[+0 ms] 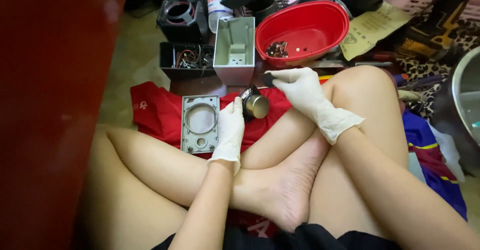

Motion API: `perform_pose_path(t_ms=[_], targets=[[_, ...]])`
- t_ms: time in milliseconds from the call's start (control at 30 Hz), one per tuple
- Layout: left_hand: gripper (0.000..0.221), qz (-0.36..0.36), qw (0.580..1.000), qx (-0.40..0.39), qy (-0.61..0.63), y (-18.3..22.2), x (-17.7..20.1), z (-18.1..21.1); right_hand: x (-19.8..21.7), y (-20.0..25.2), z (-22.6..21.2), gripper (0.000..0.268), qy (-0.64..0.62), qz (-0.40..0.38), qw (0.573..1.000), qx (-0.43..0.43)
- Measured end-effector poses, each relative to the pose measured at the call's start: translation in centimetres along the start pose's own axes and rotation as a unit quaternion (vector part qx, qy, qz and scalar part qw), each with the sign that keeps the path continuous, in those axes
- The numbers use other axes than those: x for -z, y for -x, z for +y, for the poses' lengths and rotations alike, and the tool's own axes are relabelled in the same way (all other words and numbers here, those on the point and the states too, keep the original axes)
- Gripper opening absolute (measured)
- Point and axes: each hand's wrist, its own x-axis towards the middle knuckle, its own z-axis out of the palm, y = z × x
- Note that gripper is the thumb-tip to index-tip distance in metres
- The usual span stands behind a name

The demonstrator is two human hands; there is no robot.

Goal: Sanding the back of a speaker driver component using a small piece of sandpaper to prepare the surface.

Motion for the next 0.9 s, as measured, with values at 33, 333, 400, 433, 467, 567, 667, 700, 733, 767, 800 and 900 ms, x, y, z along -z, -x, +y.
perform_pose_path(t_ms=[33,333,400,433,467,567,667,700,733,767,800,900], targets=[[0.033,-0.001,1.000,-0.002,0.000,0.2,0.1,0.2,-0.1,0.5,-0.3,0.024,-0.001,0.002,1.000,0.000],[0.029,-0.010,1.000,-0.015,-0.014,1.3,-0.1,1.7,0.1,1.5,-1.2,0.024,-0.093,-0.029,0.991,0.092],[0.030,-0.007,1.000,-0.015,-0.005,1.3,0.1,1.5,0.1,1.2,-1.3,0.023,-0.141,0.010,0.985,0.098],[0.030,-0.005,1.000,-0.014,-0.005,1.2,0.2,1.3,0.0,1.2,-1.2,0.023,-0.141,0.008,0.985,0.098],[0.029,-0.002,1.000,-0.011,-0.001,1.1,0.2,1.2,-0.2,1.2,-1.2,0.023,-0.134,-0.002,0.987,0.086],[0.030,0.004,1.000,-0.010,0.003,0.5,-0.3,0.5,-0.3,0.8,-1.0,0.023,-0.136,-0.021,0.988,0.070],[0.030,0.016,1.000,-0.002,0.006,-0.4,-0.2,-0.9,-0.9,-0.5,0.6,0.023,-0.128,-0.013,0.990,0.050],[0.029,0.008,1.000,-0.001,0.009,-0.8,-0.6,-1.1,-0.6,-1.2,1.5,0.022,-0.107,0.021,0.993,0.035],[0.029,0.007,1.000,-0.002,0.010,-0.6,-0.5,-1.1,-0.9,-0.6,0.7,0.022,-0.107,0.022,0.993,0.036],[0.030,0.014,1.000,0.000,0.010,-0.4,-0.5,-1.0,-1.1,-0.1,-0.2,0.024,-0.091,-0.030,0.995,0.030],[0.030,0.020,1.000,0.002,0.011,-0.2,-0.5,-1.0,-1.3,0.5,-1.0,0.026,-0.075,-0.083,0.993,0.023],[0.030,0.016,0.999,0.007,0.041,0.6,-0.3,0.2,-0.7,-1.0,1.6,0.022,-0.082,0.002,0.997,0.000]])
